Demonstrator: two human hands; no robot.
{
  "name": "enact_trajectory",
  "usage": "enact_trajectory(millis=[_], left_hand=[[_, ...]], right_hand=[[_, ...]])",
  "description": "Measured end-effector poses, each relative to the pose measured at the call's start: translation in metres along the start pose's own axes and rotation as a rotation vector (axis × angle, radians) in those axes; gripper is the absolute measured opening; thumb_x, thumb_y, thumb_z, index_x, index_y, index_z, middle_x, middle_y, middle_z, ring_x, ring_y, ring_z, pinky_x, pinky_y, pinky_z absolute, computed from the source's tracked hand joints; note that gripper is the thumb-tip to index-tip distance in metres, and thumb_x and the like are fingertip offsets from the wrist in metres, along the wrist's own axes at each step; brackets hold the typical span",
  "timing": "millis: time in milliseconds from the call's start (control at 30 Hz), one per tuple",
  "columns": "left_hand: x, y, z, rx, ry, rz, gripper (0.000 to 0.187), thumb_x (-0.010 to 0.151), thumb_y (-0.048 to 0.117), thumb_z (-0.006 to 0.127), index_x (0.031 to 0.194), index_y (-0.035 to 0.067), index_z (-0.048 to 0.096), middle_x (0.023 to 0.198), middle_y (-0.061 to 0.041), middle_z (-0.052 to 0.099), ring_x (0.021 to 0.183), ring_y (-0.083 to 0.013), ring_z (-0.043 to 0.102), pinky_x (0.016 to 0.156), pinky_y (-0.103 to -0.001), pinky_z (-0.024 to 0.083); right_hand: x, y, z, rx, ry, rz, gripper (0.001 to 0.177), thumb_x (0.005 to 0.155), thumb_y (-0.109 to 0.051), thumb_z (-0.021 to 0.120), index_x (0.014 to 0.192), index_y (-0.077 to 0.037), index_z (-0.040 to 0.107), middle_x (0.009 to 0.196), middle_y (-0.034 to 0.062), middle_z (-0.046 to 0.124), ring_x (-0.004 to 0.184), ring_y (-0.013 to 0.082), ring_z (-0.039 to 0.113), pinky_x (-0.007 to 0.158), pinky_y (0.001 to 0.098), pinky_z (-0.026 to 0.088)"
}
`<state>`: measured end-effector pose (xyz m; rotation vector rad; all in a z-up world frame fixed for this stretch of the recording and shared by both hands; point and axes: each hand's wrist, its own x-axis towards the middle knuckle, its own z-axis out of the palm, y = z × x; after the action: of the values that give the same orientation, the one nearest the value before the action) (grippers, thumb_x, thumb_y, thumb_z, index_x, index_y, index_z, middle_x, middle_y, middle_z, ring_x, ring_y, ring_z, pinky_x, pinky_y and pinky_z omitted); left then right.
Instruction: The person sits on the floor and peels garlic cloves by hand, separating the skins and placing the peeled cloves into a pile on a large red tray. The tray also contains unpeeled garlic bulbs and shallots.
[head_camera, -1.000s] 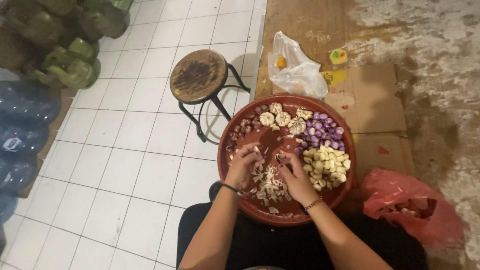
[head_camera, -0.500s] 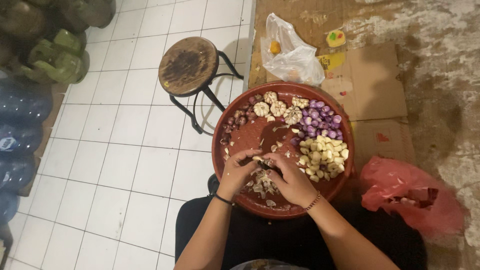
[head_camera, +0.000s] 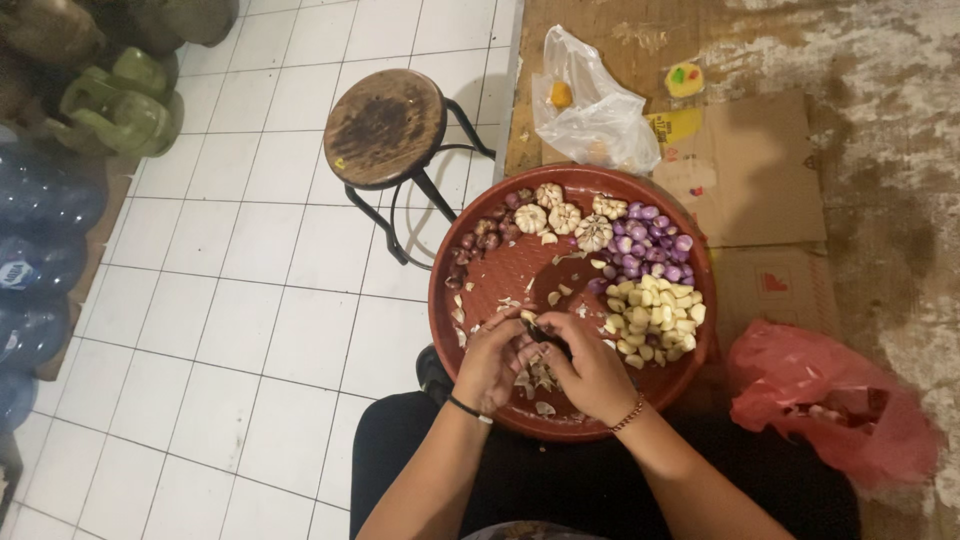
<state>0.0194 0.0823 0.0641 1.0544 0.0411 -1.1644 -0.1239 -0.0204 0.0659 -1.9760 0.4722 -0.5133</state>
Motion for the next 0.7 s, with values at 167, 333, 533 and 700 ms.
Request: enact_trajectory(millis=[167, 333, 533, 700], left_hand=[[0.000, 0.001, 0.004, -0.025, 0.009, -0.010, 0.029, 0.097, 0.005, 0.055, 0.123, -0.004, 0.064, 0.100, -0.010, 0.070, 0.087, -0.0175, 0.070, 0.082, -0.032, 0.060], [0.000, 0.000, 0.003, -0.009, 0.004, -0.007, 0.034, 0.097, 0.005, 0.053, 0.127, -0.006, 0.063, 0.101, -0.011, 0.071, 0.090, -0.0173, 0.071, 0.085, -0.031, 0.061], [0.005, 0.001, -0.002, 0.039, -0.025, 0.021, 0.039, 0.095, 0.001, 0.053, 0.132, -0.010, 0.063, 0.100, -0.012, 0.070, 0.086, -0.0179, 0.071, 0.087, -0.032, 0.062], [0.002, 0.001, -0.005, 0.142, -0.036, 0.000, 0.042, 0.091, -0.003, 0.053, 0.132, -0.004, 0.064, 0.099, -0.011, 0.071, 0.083, -0.0171, 0.072, 0.081, -0.031, 0.061]], right_hand=[[-0.002, -0.005, 0.001, -0.149, 0.072, -0.032, 0.035, 0.094, -0.013, 0.063, 0.128, -0.012, 0.058, 0.102, 0.0087, 0.075, 0.085, 0.0250, 0.074, 0.069, 0.0357, 0.057], [-0.004, 0.003, 0.007, -0.092, -0.029, 0.172, 0.031, 0.098, -0.017, 0.061, 0.129, -0.015, 0.058, 0.093, 0.0052, 0.074, 0.076, 0.0204, 0.074, 0.066, 0.0343, 0.056], [0.002, 0.027, 0.016, 0.523, -0.045, 0.255, 0.023, 0.108, -0.015, 0.051, 0.128, -0.010, 0.061, 0.085, 0.0038, 0.059, 0.064, 0.0105, 0.052, 0.056, 0.0266, 0.047], [0.011, 0.031, 0.006, 0.319, 0.117, 0.401, 0.022, 0.103, -0.017, 0.050, 0.124, -0.012, 0.056, 0.089, -0.0018, 0.062, 0.063, 0.0075, 0.054, 0.055, 0.0223, 0.048]])
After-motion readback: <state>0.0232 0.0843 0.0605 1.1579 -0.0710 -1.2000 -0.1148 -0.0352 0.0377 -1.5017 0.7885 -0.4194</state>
